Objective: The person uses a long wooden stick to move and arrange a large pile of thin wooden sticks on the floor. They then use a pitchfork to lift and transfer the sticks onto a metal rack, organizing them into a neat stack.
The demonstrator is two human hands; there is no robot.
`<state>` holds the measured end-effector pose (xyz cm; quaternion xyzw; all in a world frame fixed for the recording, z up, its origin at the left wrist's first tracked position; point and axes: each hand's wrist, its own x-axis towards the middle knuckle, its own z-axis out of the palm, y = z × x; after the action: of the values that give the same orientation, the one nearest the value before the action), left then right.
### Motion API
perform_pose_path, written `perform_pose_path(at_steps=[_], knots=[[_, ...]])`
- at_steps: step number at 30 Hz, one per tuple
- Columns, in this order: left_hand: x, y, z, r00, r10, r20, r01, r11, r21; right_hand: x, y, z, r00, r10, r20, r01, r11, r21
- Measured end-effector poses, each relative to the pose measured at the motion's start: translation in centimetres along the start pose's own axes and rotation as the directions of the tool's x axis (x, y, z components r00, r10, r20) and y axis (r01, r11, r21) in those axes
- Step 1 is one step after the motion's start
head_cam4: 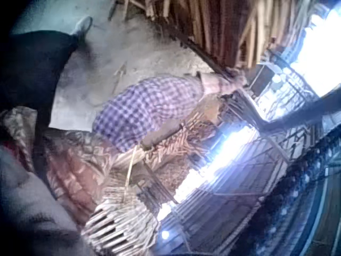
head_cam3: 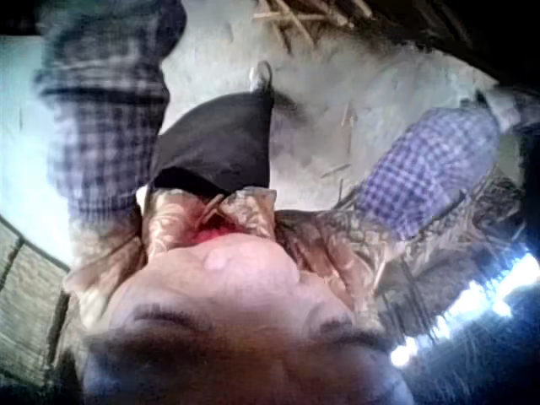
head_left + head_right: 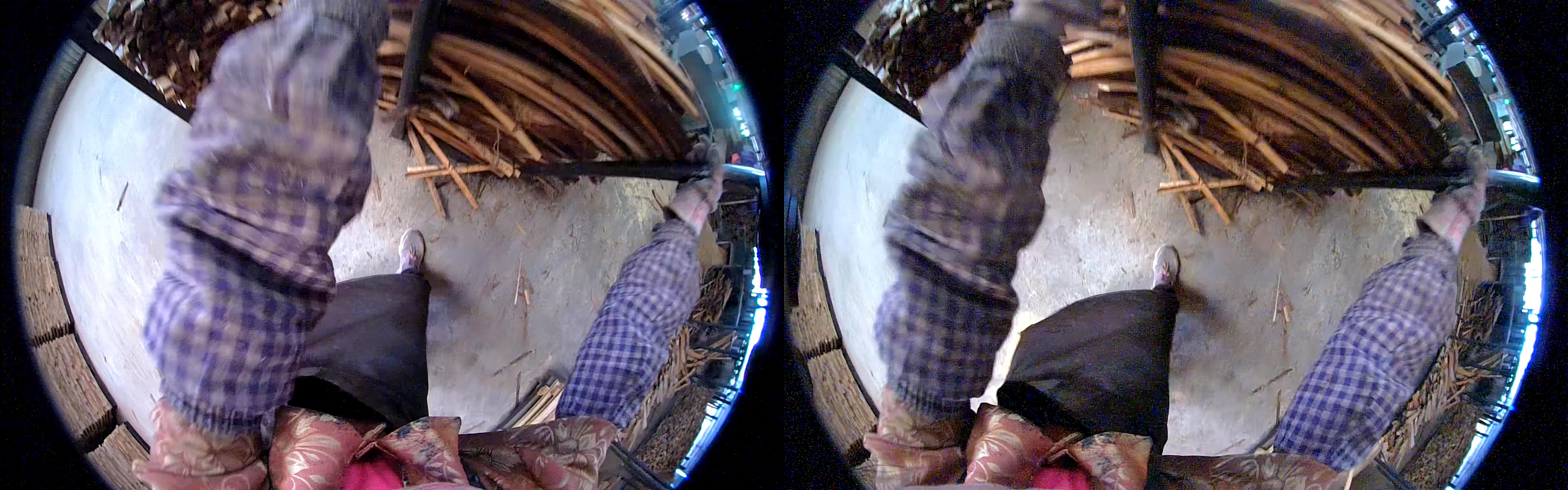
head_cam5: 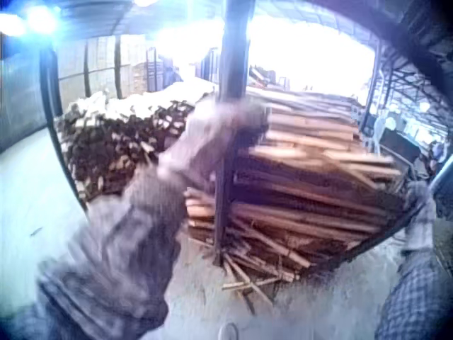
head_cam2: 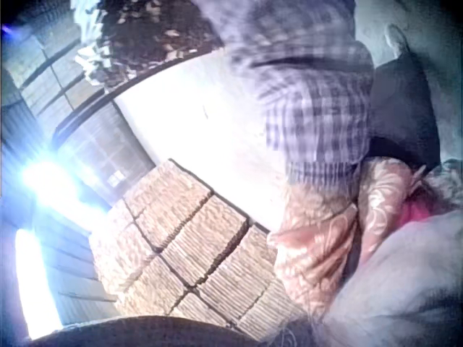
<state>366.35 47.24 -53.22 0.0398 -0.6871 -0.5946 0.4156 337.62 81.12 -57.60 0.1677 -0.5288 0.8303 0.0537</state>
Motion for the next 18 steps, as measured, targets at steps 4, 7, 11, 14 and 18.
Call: perform_pose_path(at_steps=[4,7,11,14,18], knots=[[1.3,-1.4,1.1,0.997,0.02,0.074,-0.013,0.995,-0.097,2.1,-1.1,-1.5,0.993,-0.076,0.095,0.086,0.991,-0.105],[3.9,-2.0,0.0,0.99,0.026,0.137,-0.004,0.988,-0.156,0.2,-0.5,0.2,0.989,-0.052,0.137,0.07,0.99,-0.124],[12.0,-4.6,-7.0,0.937,0.025,0.349,0.008,0.996,-0.092,0.2,-0.4,3.3,0.978,-0.019,0.207,0.039,0.995,-0.092],[5.2,-0.4,-1.0,0.982,-0.143,-0.123,0.138,0.989,-0.049,-1.3,-0.4,2.8,0.987,-0.032,0.156,0.057,0.986,-0.157],[3.0,1.7,1.5,0.971,-0.088,-0.221,0.097,0.995,0.033,-3.9,-1.1,1.5,0.992,0.094,0.089,-0.076,0.98,-0.186]])
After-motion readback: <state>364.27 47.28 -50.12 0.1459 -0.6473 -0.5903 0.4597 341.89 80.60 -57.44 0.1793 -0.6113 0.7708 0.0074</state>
